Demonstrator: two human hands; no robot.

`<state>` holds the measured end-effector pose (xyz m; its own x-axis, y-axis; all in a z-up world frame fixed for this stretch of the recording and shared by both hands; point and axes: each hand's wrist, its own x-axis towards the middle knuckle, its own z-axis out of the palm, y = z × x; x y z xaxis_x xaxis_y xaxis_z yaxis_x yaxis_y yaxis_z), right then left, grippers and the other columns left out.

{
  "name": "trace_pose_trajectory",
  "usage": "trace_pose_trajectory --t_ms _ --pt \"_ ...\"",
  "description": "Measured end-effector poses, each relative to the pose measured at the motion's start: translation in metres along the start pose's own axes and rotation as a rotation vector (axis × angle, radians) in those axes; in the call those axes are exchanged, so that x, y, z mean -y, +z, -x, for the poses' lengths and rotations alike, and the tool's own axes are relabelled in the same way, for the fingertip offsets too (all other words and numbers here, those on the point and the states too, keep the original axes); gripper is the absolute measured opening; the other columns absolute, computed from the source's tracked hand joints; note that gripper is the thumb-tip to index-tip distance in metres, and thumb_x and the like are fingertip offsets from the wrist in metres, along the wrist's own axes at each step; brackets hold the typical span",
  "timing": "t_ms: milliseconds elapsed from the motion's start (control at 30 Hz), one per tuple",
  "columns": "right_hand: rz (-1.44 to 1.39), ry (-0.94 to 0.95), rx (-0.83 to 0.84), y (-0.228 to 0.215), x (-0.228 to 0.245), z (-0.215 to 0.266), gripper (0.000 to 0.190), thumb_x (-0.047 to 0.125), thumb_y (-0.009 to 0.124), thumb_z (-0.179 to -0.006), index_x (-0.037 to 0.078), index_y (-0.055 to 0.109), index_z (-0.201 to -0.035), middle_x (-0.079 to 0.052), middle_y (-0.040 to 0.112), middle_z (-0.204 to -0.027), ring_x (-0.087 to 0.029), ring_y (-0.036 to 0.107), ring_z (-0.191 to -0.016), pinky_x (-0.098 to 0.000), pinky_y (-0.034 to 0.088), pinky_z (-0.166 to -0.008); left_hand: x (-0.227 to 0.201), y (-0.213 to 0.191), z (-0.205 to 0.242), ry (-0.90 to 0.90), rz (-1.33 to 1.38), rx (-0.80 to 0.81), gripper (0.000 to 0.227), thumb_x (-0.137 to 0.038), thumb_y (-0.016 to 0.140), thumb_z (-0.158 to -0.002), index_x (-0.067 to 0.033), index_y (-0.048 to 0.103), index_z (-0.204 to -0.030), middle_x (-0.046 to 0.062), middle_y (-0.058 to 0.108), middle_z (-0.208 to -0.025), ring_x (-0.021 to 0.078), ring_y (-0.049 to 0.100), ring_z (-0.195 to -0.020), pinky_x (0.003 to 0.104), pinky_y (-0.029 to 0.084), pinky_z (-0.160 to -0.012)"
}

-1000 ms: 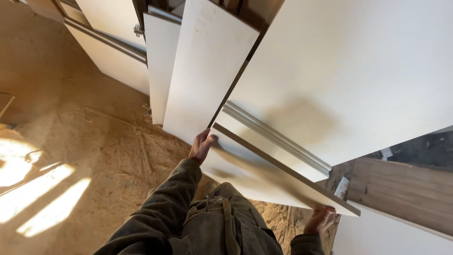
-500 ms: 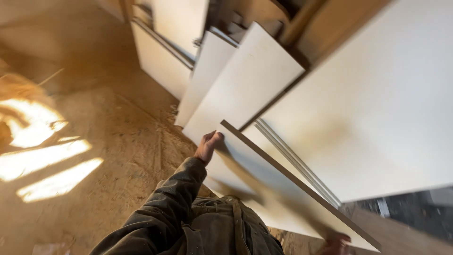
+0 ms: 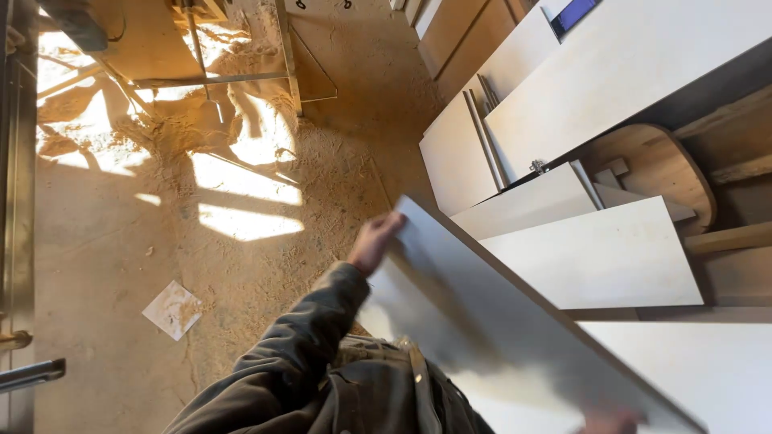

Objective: The person picks up a white board and places it on a table saw. They use a tape measure and pencil to mark a measurement on the board, then align it with the saw's fence and push it through the blade to cut it.

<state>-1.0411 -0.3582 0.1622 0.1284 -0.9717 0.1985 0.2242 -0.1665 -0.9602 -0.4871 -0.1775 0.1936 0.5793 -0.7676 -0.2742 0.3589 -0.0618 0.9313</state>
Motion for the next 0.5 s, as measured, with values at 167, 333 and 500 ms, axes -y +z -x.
trace_pose_trajectory --t_ms 167,333,500 --pt "-0.002 0.12 -0.076 0.176 -0.106 -0.09 0.037 0.023 0.056 -0.102 0.018 0.052 -0.138 0.001 0.06 -0.134 -0.016 0.057 -0.123 -0.0347 0.048 -0.105 0.054 -0.178 -0.033 0.291 0.142 -0.383 0.053 -0.044 0.054 -0.106 -0.0009 0.066 -0.134 0.005 0.068 -0.121 0.0144 0.059 -0.111 0.031 0.047 -0.1" --pt "-0.116 0.254 0.355 0.404 -0.072 -0.119 0.037 0.037 0.054 -0.109 0.007 0.058 -0.131 -0.003 0.06 -0.122 -0.017 0.054 -0.113 -0.0374 0.046 -0.1 -0.073 -0.22 0.084 0.375 -0.072 -0.714 0.065 -0.062 0.05 -0.106 0.0 0.066 -0.1 0.001 0.059 -0.092 0.0121 0.05 -0.088 0.029 0.044 -0.077" --pt "-0.253 0.324 0.694 0.549 -0.092 -0.118 0.054 0.04 0.059 -0.11 -0.003 0.054 -0.144 -0.007 0.056 -0.134 -0.02 0.05 -0.124 -0.0382 0.041 -0.112 -0.112 -0.228 0.165 0.441 -0.145 -1.04 0.072 -0.072 0.051 -0.101 -0.0033 0.057 -0.079 -0.003 0.051 -0.076 0.0101 0.042 -0.076 0.031 0.035 -0.065"
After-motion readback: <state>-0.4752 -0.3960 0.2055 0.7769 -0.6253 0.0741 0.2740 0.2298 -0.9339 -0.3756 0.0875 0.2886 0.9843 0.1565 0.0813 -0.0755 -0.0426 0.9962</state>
